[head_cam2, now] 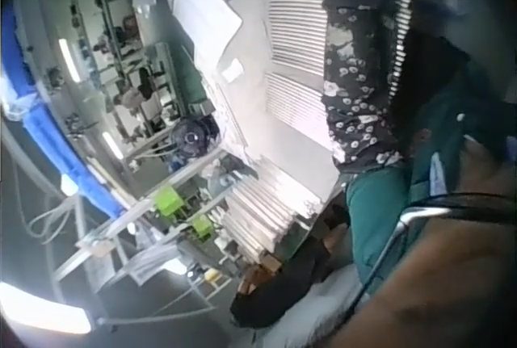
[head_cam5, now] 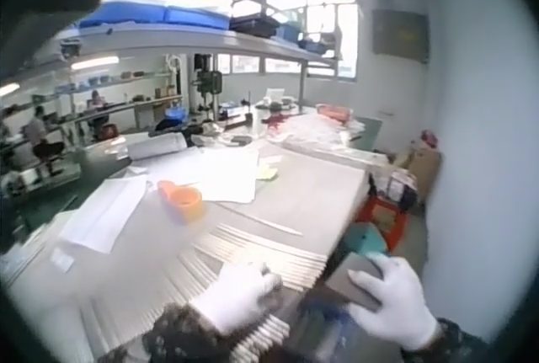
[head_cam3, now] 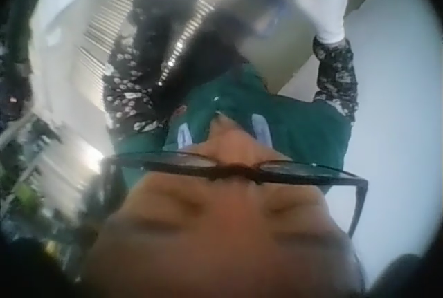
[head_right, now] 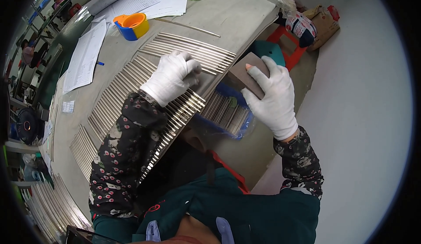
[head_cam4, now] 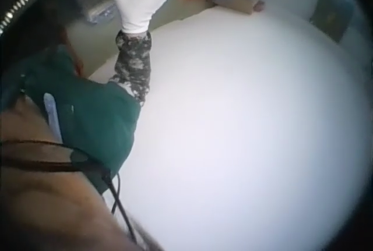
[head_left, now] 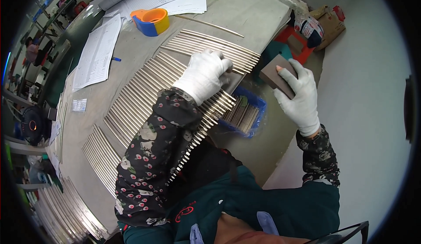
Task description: Sanding the ends of thin rods using a sanding block on a workbench.
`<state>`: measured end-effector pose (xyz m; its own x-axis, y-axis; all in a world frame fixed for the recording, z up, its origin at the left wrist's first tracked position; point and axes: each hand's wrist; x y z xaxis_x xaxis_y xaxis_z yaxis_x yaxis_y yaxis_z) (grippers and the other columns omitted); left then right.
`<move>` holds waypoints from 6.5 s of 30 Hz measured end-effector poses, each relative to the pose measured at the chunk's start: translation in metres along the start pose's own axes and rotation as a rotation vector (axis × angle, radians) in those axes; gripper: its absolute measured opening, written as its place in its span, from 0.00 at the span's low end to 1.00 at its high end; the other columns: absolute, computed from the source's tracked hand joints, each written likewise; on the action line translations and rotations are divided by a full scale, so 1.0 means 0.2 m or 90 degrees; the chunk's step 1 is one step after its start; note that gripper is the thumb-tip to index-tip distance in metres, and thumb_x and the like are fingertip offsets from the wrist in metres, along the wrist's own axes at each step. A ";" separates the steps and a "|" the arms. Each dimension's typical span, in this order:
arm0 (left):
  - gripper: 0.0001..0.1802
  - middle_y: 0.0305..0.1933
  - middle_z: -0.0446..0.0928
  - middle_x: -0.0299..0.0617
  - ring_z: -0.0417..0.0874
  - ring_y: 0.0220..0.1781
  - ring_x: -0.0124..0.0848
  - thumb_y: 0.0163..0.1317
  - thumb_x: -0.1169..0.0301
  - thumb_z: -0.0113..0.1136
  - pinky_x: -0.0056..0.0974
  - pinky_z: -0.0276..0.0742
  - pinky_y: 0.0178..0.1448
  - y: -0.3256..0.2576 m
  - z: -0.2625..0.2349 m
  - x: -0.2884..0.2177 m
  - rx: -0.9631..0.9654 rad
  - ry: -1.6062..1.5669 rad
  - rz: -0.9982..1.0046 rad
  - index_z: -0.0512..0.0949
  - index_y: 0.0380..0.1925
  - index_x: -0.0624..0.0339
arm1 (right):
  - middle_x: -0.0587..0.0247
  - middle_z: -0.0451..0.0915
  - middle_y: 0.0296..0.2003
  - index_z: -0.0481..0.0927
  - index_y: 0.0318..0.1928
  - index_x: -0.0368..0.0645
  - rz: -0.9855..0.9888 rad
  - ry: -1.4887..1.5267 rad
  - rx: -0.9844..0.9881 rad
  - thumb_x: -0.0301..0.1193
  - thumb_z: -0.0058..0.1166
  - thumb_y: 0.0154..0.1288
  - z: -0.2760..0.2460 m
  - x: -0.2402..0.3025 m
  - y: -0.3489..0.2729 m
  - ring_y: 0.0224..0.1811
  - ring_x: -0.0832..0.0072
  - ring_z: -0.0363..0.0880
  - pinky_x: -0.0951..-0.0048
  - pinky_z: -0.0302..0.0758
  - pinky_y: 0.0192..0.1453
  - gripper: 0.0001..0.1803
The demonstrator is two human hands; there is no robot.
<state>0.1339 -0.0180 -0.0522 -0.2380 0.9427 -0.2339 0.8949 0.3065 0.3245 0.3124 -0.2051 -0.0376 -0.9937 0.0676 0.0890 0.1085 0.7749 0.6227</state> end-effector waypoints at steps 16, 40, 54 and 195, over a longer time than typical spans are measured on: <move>0.05 0.32 0.78 0.37 0.78 0.40 0.38 0.56 0.68 0.62 0.43 0.67 0.47 -0.06 0.06 0.03 0.117 -0.198 0.016 0.79 0.31 0.55 | 0.48 0.71 0.53 0.79 0.46 0.46 -0.065 0.132 0.071 0.32 0.65 0.39 0.00 0.18 0.00 0.47 0.53 0.72 0.59 0.72 0.52 0.27; 0.08 0.32 0.80 0.43 0.78 0.39 0.42 0.57 0.64 0.62 0.41 0.68 0.51 -0.05 0.07 0.02 0.143 -0.224 -0.035 0.81 0.32 0.55 | 0.49 0.73 0.51 0.81 0.45 0.48 -0.015 -0.119 0.063 0.35 0.65 0.40 0.03 0.10 0.09 0.47 0.55 0.72 0.60 0.72 0.51 0.25; 0.07 0.33 0.81 0.45 0.78 0.41 0.46 0.59 0.65 0.59 0.42 0.67 0.54 -0.02 0.07 0.03 0.164 -0.248 -0.084 0.81 0.35 0.53 | 0.49 0.72 0.51 0.80 0.45 0.47 -0.011 -0.143 0.039 0.34 0.63 0.42 0.06 0.10 0.10 0.45 0.56 0.73 0.58 0.72 0.49 0.24; 0.07 0.30 0.80 0.43 0.79 0.39 0.42 0.55 0.66 0.63 0.41 0.67 0.52 -0.12 0.06 0.02 0.121 -0.257 -0.079 0.80 0.32 0.54 | 0.47 0.70 0.54 0.79 0.49 0.49 -0.049 0.012 0.065 0.33 0.66 0.39 0.04 0.12 -0.01 0.48 0.53 0.71 0.57 0.71 0.51 0.29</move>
<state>0.1167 -0.0234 -0.0713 -0.2162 0.7621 -0.6103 0.9310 0.3492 0.1063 0.2885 -0.2003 -0.0441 -0.9982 -0.0050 0.0593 0.0282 0.8378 0.5452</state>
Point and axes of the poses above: each hand's wrist, its own y-axis towards the middle knuckle, its own z-axis out of the palm, x = y × z
